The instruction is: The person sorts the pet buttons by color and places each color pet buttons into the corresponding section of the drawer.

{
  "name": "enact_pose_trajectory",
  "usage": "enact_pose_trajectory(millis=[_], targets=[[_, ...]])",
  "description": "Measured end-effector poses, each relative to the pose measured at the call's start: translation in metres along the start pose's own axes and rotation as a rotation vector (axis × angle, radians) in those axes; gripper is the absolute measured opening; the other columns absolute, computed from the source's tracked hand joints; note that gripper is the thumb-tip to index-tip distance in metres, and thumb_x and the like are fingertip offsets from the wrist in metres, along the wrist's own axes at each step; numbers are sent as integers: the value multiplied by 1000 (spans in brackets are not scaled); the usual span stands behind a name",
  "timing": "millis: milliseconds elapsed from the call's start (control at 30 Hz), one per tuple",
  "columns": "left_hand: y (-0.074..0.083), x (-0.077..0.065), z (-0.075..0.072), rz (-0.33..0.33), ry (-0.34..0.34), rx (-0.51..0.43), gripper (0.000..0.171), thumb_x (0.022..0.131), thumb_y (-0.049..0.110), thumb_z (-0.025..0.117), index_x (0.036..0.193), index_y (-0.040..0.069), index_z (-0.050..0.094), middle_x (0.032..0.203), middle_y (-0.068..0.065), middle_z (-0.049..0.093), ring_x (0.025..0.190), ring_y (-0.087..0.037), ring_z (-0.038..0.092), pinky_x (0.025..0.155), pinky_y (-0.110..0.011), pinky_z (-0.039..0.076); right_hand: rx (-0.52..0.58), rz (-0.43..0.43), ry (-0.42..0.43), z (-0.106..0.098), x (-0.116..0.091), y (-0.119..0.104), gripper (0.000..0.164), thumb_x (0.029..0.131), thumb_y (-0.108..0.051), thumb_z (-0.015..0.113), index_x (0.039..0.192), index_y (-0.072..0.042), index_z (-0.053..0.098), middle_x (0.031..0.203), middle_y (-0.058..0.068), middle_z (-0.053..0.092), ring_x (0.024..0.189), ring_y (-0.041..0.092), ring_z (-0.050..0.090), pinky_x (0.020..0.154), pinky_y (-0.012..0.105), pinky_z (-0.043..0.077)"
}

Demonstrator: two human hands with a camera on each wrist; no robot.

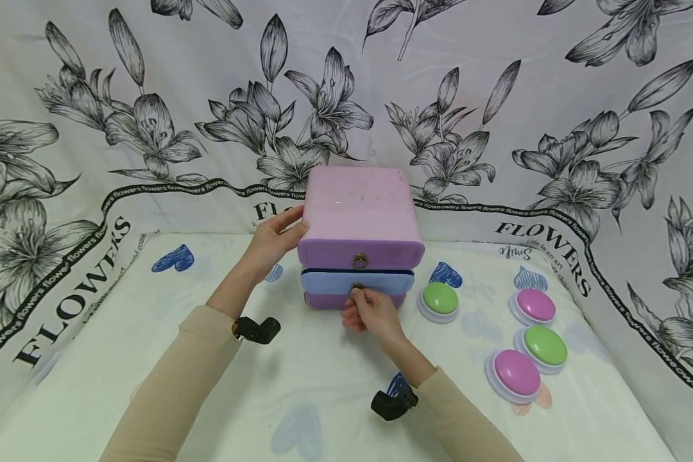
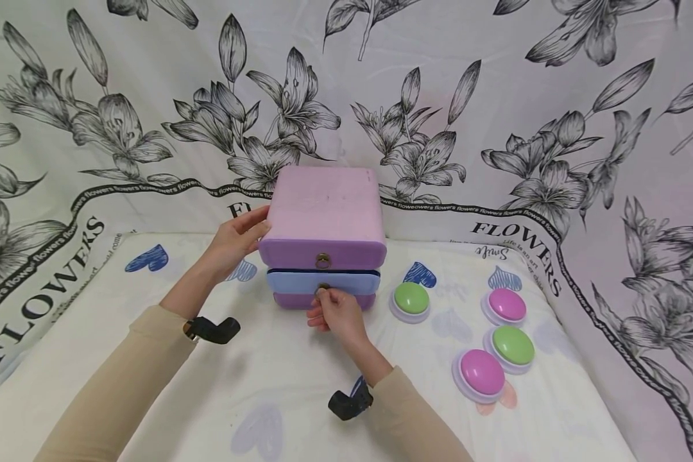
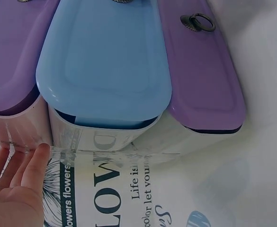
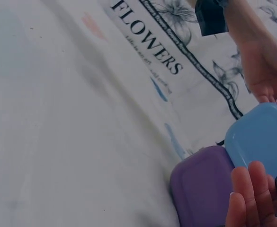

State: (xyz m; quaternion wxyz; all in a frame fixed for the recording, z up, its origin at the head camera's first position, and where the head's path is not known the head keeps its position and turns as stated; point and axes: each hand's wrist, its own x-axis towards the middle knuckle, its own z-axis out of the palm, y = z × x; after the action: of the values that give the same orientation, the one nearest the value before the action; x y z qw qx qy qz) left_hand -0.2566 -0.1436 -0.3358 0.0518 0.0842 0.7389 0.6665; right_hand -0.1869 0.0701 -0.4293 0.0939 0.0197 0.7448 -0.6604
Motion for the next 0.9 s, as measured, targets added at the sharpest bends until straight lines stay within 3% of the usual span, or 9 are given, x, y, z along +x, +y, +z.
enact_pose_trajectory(millis=[433, 633, 733, 900], targets=[[-2, 4, -1, -10, 9, 5, 58, 91, 29, 59, 142, 14, 36, 149, -3, 30, 128, -21, 43, 98, -30, 46, -42, 3, -71, -6, -15, -3, 40, 95, -37, 50, 99, -2, 67, 85, 8, 71, 68, 16, 68, 58, 28, 57], [-3, 5, -2, -13, 6, -2, 58, 91, 28, 59, 142, 14, 36, 148, -3, 31, 127, -21, 44, 96, -28, 47, -88, -8, -102, -8, -34, -19, 35, 97, -28, 48, 100, 2, 67, 89, 13, 70, 73, 23, 69, 60, 30, 58], [2, 1, -1, -15, 2, 1, 58, 91, 28, 59, 142, 13, 36, 148, -4, 31, 127, -21, 43, 96, -28, 47, -102, -16, -111, -8, -38, -20, 36, 97, -27, 48, 102, 3, 66, 88, 13, 70, 74, 24, 69, 60, 30, 57], [16, -10, 3, -13, -3, 8, 58, 92, 25, 58, 142, 9, 35, 148, -8, 30, 128, -24, 42, 98, -30, 45, -107, -11, -129, -9, -34, -2, 39, 94, -35, 51, 102, -1, 68, 87, 7, 71, 71, 17, 68, 59, 28, 57]])
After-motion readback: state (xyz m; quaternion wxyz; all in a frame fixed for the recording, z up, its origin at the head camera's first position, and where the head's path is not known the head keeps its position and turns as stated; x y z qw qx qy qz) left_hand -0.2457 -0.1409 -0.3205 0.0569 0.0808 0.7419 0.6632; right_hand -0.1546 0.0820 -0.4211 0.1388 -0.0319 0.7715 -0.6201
